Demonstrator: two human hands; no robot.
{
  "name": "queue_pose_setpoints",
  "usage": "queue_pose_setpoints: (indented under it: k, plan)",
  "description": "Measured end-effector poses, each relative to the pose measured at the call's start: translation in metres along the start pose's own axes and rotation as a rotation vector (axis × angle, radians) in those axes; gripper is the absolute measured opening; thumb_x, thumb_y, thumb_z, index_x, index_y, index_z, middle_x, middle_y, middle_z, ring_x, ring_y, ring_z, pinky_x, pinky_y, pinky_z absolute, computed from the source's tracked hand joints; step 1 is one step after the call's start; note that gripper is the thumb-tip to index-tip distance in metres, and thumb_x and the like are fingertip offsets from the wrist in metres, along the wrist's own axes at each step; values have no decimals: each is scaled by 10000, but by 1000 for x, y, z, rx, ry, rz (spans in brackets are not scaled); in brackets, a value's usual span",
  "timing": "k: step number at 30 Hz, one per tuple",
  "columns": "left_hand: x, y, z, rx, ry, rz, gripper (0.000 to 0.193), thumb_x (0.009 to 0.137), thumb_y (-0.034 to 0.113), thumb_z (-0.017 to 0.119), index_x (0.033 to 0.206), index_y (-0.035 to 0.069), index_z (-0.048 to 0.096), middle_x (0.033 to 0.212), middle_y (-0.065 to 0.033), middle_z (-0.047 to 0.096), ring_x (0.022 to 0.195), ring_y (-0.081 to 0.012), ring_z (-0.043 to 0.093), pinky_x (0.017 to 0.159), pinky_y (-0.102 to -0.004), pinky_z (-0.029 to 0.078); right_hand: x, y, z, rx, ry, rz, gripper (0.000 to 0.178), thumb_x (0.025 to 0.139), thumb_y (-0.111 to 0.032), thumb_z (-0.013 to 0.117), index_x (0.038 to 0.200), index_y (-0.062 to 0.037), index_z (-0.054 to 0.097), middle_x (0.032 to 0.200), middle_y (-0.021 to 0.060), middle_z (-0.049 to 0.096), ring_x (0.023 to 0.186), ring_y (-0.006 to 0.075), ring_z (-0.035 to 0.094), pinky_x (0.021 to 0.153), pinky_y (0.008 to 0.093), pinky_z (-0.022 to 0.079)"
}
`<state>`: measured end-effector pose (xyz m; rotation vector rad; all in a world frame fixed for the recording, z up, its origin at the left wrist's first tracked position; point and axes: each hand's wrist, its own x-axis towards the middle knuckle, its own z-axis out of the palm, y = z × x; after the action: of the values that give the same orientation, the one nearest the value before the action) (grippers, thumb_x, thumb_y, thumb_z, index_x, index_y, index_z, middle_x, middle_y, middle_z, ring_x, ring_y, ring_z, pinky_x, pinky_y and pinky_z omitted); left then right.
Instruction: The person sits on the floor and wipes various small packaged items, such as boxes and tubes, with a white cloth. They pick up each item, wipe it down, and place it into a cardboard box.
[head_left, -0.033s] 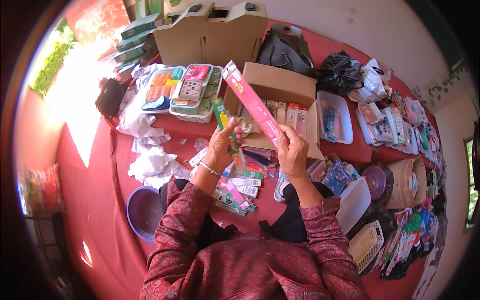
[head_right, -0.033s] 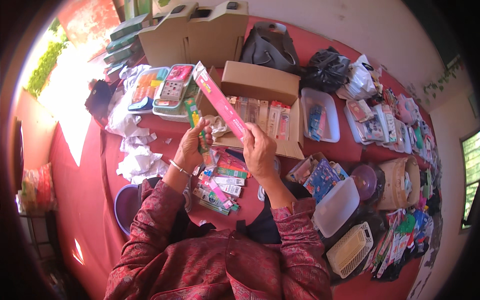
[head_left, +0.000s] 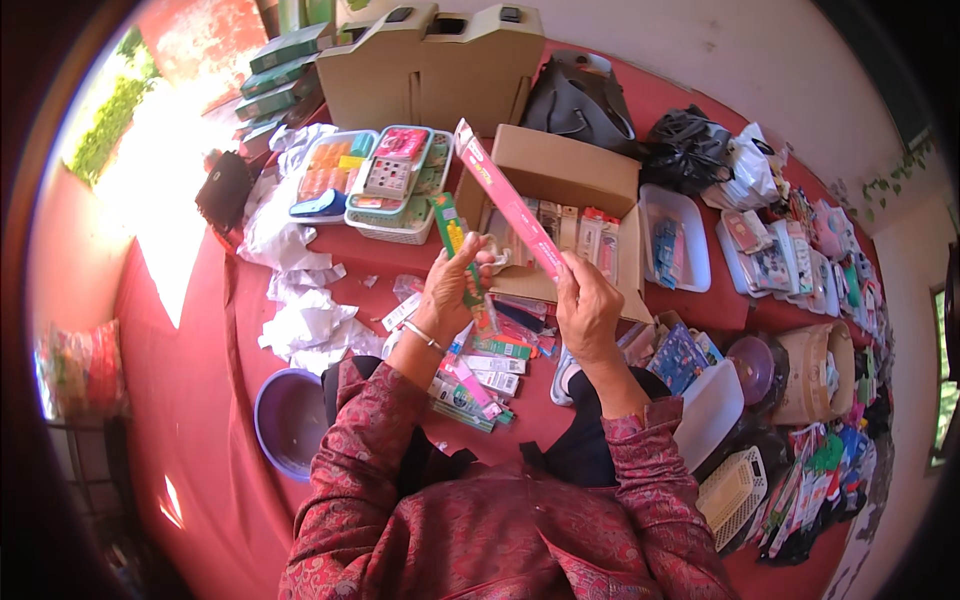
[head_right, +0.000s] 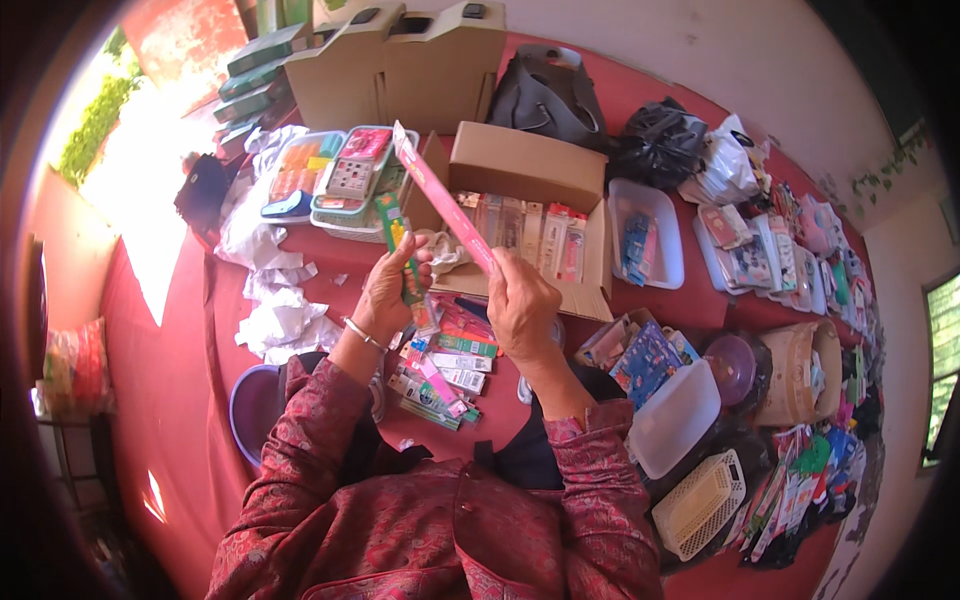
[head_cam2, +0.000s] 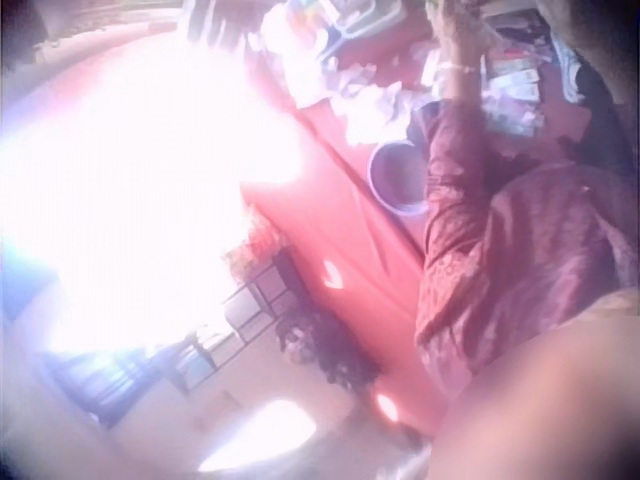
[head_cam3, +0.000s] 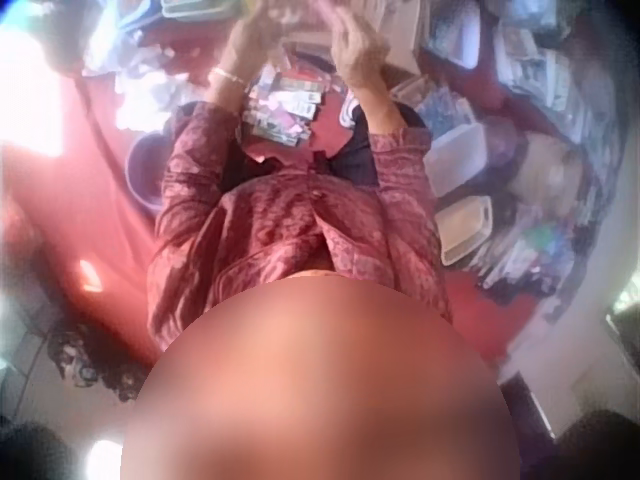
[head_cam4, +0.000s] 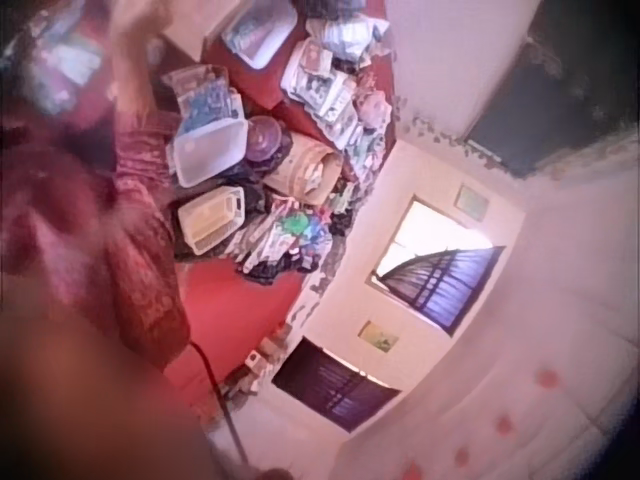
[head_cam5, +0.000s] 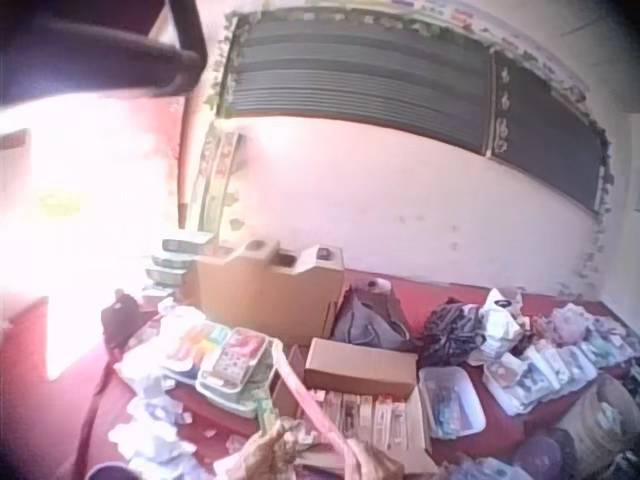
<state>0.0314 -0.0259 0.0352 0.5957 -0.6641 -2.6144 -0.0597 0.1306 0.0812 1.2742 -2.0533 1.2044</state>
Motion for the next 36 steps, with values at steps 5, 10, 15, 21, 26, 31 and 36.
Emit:
queue_pose_setpoints:
  k: [5, 10, 15, 21, 26, 31, 36]
  plan:
    - [-12, 11, 12, -42, -45, 27, 393, 844, 368, 569, 1072, 55, 504, 851, -42, 603, 666, -96, 541, 568, -205, 446, -8, -21, 2, -387, -207, -402, 241, 736, -90, 536, 958, -25, 603, 870, 56, 606, 770, 197, 592, 638, 288, 463]
    - [-11, 24, 6, 91, -77, 116, 355, 895, 300, 493, 1082, -2, 502, 1049, -152, 604, 716, -120, 580, 614, -218, 461, -2, -17, -15, -401, -133, -446, 229, 723, -82, 550, 932, -45, 635, 898, 50, 599, 823, 198, 565, 708, 326, 435]
    - [9, 35, -40, -90, 68, 103, 297, 873, 182, 457, 1104, -6, 459, 980, -125, 603, 699, -161, 553, 603, -253, 467, 12, 48, -52, -367, -106, -30, 142, 749, -86, 557, 869, -75, 634, 845, 72, 614, 803, 237, 572, 693, 345, 421]
    - [8, 26, -29, 12, 71, -37, 257, 882, 165, 438, 1075, 2, 487, 912, -107, 595, 654, -133, 515, 564, -217, 449, -2, 233, -121, -159, 139, 740, 147, 775, -75, 560, 866, 24, 618, 735, 87, 632, 635, 136, 584, 572, 283, 433]
    - [4, 17, -23, 76, 117, -112, 261, 871, 157, 472, 1082, 4, 491, 807, -63, 553, 640, -114, 505, 541, -200, 442, -43, 330, -118, 104, 377, 1214, 167, 691, -47, 515, 732, 63, 634, 706, 142, 624, 699, 239, 643, 568, 333, 466]
    - [12, 9, -16, 56, 58, -141, 317, 873, 170, 474, 1132, -13, 450, 828, -83, 535, 658, -113, 493, 544, -192, 439, -64, 395, -104, -188, 314, 1177, 240, 726, -93, 481, 816, 76, 626, 784, 228, 628, 786, 324, 631, 688, 362, 472]
    - [-5, 14, -11, 27, -106, -77, 414, 864, 164, 477, 1225, -17, 387, 908, -102, 544, 700, -134, 504, 645, -229, 452, -55, 353, -80, -122, 368, 1395, 274, 739, -94, 471, 883, 112, 578, 888, 218, 600, 791, 270, 596, 672, 351, 458]
